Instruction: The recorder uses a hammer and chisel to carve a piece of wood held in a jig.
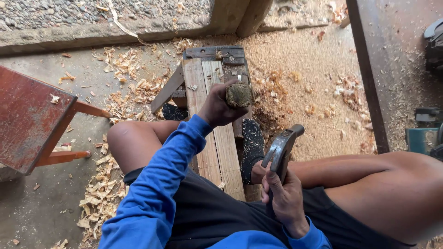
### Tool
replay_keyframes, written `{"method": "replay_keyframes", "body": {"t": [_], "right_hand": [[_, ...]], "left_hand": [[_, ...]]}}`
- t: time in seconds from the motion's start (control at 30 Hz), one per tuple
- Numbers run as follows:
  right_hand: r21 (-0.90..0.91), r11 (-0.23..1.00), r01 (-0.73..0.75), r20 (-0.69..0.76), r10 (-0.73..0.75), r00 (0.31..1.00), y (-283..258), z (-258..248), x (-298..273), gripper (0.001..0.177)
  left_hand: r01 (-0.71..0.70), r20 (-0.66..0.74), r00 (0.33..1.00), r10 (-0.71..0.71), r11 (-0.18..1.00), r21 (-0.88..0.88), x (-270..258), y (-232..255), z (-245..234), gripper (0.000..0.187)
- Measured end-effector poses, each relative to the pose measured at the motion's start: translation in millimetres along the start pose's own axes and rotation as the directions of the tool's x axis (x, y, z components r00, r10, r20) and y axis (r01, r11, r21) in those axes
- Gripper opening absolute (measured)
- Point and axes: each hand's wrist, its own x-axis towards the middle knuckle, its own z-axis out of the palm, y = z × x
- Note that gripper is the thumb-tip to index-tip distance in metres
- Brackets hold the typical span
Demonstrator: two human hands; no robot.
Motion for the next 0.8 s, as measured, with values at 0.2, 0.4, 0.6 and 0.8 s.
{"method": "replay_keyframes", "body": {"t": [0.2,0.4,0.6,0.8], "right_hand": [[-0.024,0.939,0.343,0.094,-0.339,0.936,-108.7,13.2,16.7,0.032],[0.199,0.610,0.767,0.133,-0.792,0.596,-172.1,42.7,39.5,0.038],[-0.876,0.288,0.388,0.337,-0.213,0.917,-129.8,61.9,71.8,0.037],[-0.611,0.379,0.695,0.377,-0.633,0.676,-197.3,32.3,52.7,0.033]], "left_hand": [[0.141,0.012,0.990,-0.141,0.984,-0.107,-1.6,-11.5,-2.5,0.041],[0.165,-0.100,0.979,-0.180,0.976,-0.145,-4.5,-5.0,-2.9,0.038],[0.113,-0.185,0.973,-0.138,0.984,-0.140,-12.5,-9.6,1.8,0.044],[0.105,-0.156,0.981,-0.118,0.990,-0.092,-8.0,-11.3,-2.6,0.029]]}}
